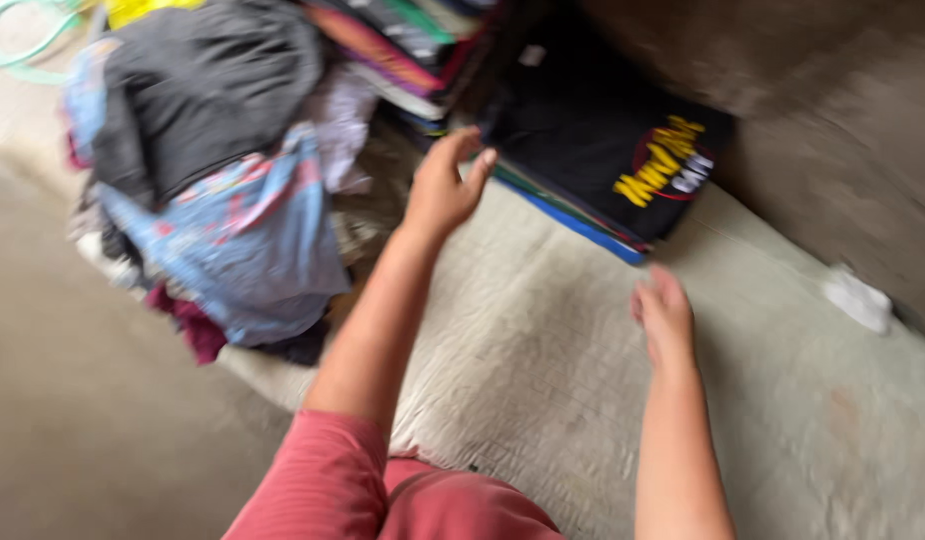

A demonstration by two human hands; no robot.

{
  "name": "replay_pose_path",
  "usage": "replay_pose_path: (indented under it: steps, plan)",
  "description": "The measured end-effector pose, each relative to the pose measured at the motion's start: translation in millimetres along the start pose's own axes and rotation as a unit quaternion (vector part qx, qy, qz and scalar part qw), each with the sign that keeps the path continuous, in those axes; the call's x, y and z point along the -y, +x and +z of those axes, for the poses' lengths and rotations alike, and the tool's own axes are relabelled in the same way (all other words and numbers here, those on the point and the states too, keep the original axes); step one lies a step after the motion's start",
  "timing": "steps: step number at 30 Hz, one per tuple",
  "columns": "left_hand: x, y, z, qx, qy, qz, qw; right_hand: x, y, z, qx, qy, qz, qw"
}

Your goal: The person irons a black t-shirt on a mattress using an iron, folds it, and then irons and folds a grey t-shirt. They then pick up a blue t-shirt from a pile and spread it out on the mattress.

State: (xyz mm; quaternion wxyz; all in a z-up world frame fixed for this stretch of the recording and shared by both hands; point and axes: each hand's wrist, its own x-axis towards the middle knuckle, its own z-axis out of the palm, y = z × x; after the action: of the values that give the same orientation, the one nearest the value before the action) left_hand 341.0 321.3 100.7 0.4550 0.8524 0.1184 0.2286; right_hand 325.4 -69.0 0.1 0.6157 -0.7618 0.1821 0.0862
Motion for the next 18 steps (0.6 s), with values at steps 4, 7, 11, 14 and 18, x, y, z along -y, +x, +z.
replay_pose_path:
  steps: [4, 7, 11, 14, 18]
  plan:
    - [-9, -61, -98, -0.164, 0.010, 0.103, 0.981, -110, -90, -41, -0.037, -0.017, 0.049, 0.998]
    - [22, -54, -161, -0.298, 0.197, 0.156, 0.921, -153, -156, -65, -0.063, -0.012, 0.128, 0.990]
    - [54, -10, -204, -0.341, 0.287, -0.005, 0.895, -168, -190, -86, -0.043, -0.035, 0.136, 0.989]
    - [45, 17, -210, -0.222, 0.358, -0.041, 0.906, -165, -193, -91, -0.043, -0.047, 0.108, 0.992]
    - [19, 15, -185, -0.270, 0.210, 0.159, 0.926, -146, -191, -80, -0.048, -0.066, 0.066, 0.994]
